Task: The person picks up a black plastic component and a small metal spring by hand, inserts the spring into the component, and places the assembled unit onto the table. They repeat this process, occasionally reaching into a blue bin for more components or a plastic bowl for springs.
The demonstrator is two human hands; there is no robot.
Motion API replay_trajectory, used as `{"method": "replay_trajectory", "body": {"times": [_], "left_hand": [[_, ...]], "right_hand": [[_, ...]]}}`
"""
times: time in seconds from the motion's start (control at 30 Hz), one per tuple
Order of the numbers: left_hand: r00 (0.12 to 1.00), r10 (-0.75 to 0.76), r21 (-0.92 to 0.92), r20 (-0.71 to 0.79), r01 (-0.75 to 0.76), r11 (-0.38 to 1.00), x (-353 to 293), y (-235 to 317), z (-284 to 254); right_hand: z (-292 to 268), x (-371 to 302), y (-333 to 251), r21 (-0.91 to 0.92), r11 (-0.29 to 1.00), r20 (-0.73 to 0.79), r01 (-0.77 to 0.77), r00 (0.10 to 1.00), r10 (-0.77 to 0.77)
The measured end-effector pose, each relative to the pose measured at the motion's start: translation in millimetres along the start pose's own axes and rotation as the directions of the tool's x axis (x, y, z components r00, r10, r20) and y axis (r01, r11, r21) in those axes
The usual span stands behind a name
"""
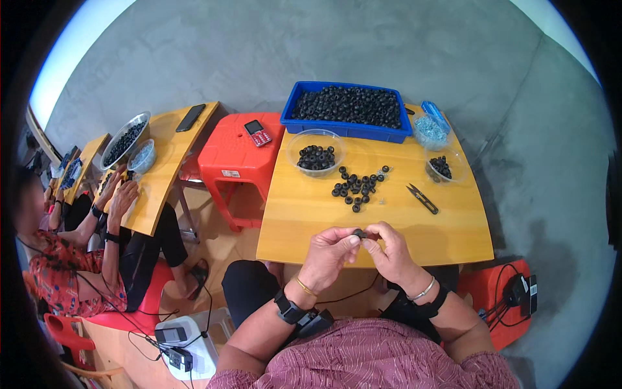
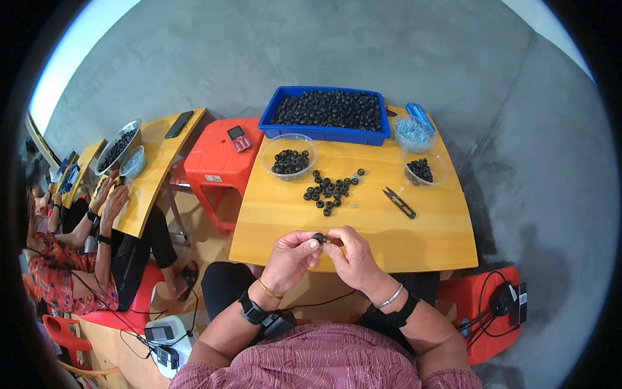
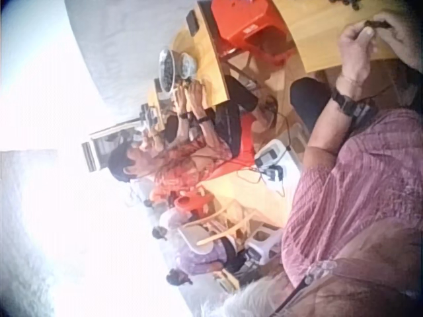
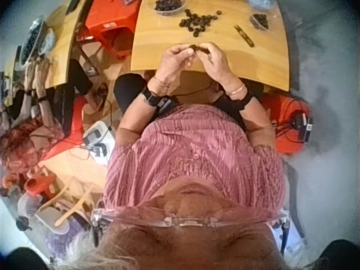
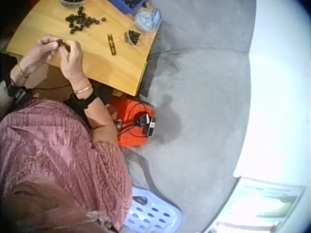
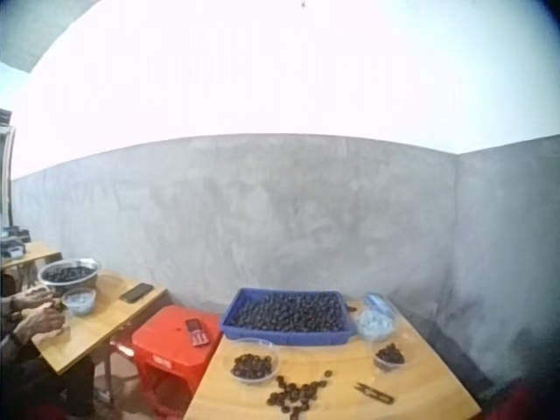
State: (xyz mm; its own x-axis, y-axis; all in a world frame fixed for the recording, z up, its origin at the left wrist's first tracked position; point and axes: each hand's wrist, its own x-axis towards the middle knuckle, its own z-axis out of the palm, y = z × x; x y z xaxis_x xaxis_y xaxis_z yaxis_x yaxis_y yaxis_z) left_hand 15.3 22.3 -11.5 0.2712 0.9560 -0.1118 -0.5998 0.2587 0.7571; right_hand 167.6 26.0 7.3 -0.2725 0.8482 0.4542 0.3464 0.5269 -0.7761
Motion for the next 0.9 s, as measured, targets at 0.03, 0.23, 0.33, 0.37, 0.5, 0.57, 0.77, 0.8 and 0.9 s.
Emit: {"method": "replay_trajectory", "body": {"times": [0.03,0.23,0.33,0.37,0.5,0.57,0.77,0.8,0.9], "left_hand": [[0.999,0.014,-0.092,0.035,-0.01,0.996,-3,0,2],[0.998,0.04,0.036,0.041,-0.041,0.998,-5,9,6],[0.999,0.021,0.051,0.043,-0.023,0.998,-10,15,7],[0.999,0.025,0.048,0.045,-0.027,0.998,-12,16,8],[1.0,0.007,0.06,0.011,-0.008,0.998,-9,16,10],[1.0,0.01,0.034,0.011,-0.01,0.999,-7,15,10],[0.995,-0.041,0.001,0.089,0.041,0.999,-3,8,16],[0.994,-0.092,0.052,0.062,0.089,0.995,-5,6,15],[0.983,-0.172,0.113,0.061,0.164,0.98,-4,1,8]], "right_hand": [[0,1,-4,0.013,1.0,-0.011,0.023,1.0,-0.023],[-10,10,-10,-0.075,0.989,0.088,0.13,0.989,-0.123],[-14,14,-16,-0.089,0.983,0.11,0.163,0.982,-0.153],[-14,14,-17,-0.092,0.982,0.113,0.165,0.981,-0.155],[-18,18,-9,-0.109,0.961,0.125,0.253,0.963,-0.239],[-22,19,-7,-0.082,0.963,0.131,0.258,0.96,-0.246],[-27,11,-20,-0.064,0.996,0.127,0.067,0.99,-0.058],[-24,9,-18,-0.097,0.989,0.151,0.113,0.984,-0.098],[-40,9,-4,-0.224,0.967,0.122,0.118,0.988,-0.093]]}}
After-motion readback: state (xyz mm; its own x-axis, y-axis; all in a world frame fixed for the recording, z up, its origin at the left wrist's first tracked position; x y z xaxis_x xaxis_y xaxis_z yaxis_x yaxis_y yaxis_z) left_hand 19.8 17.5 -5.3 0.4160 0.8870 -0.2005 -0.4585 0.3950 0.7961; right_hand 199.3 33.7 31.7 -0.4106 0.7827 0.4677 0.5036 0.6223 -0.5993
